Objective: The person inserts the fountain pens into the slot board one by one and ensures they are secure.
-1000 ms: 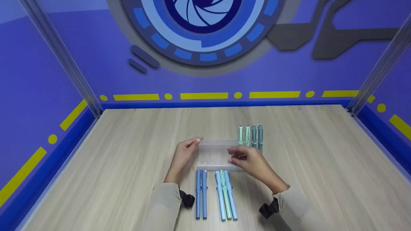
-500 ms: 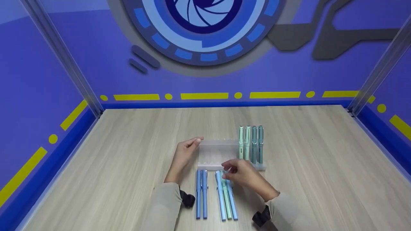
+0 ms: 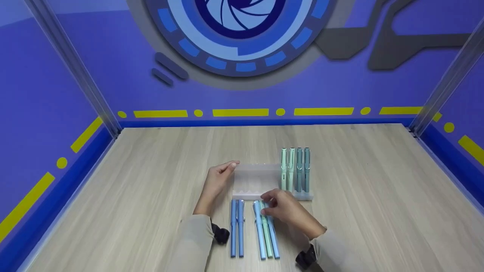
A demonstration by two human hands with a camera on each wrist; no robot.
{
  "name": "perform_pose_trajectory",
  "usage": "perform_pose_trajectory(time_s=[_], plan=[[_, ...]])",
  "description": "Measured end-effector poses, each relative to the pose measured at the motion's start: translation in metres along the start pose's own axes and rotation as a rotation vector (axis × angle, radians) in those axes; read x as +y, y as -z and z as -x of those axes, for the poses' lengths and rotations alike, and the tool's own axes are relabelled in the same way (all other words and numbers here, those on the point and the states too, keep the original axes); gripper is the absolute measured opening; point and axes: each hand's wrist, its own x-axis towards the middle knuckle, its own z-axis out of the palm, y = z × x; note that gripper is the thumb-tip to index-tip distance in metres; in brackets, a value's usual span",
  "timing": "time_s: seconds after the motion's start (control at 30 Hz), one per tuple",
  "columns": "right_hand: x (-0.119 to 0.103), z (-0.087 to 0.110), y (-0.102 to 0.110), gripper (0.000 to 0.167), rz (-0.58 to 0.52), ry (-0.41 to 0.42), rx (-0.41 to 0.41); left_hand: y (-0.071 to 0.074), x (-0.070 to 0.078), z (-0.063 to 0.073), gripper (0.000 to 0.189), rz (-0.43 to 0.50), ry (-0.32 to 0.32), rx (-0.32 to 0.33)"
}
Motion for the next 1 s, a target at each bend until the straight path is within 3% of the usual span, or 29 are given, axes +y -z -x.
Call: perform_pose_trajectory(time_s=[0.27, 0.6, 0.8, 1.0], plan=[[-0.0018, 0.0005, -0.0043, 0.034, 0.046, -0.014, -0.008, 0.0002, 0.0012, 0.0005, 0.033, 0.003, -0.005, -0.008], [-0.0032, -0.0015, -0.0006, 0.044, 0.117, 0.016, -0.105, 0.0008, 0.0001, 0.0000, 0.034, 0.000, -0.009, -0.012], [-0.0015, -0.0028, 0.0038, 0.041, 0.119, 0.055, -0.167, 0.0001, -0.0001, 0.0002, 0.035, -0.005, 0.007, -0.005], [-0.0029, -0.0046, 0.0039, 0.038, 0.123, 0.053, -0.170, 0.0000, -0.0001, 0.0006, 0.036, 0.001, 0.011, -0.007]])
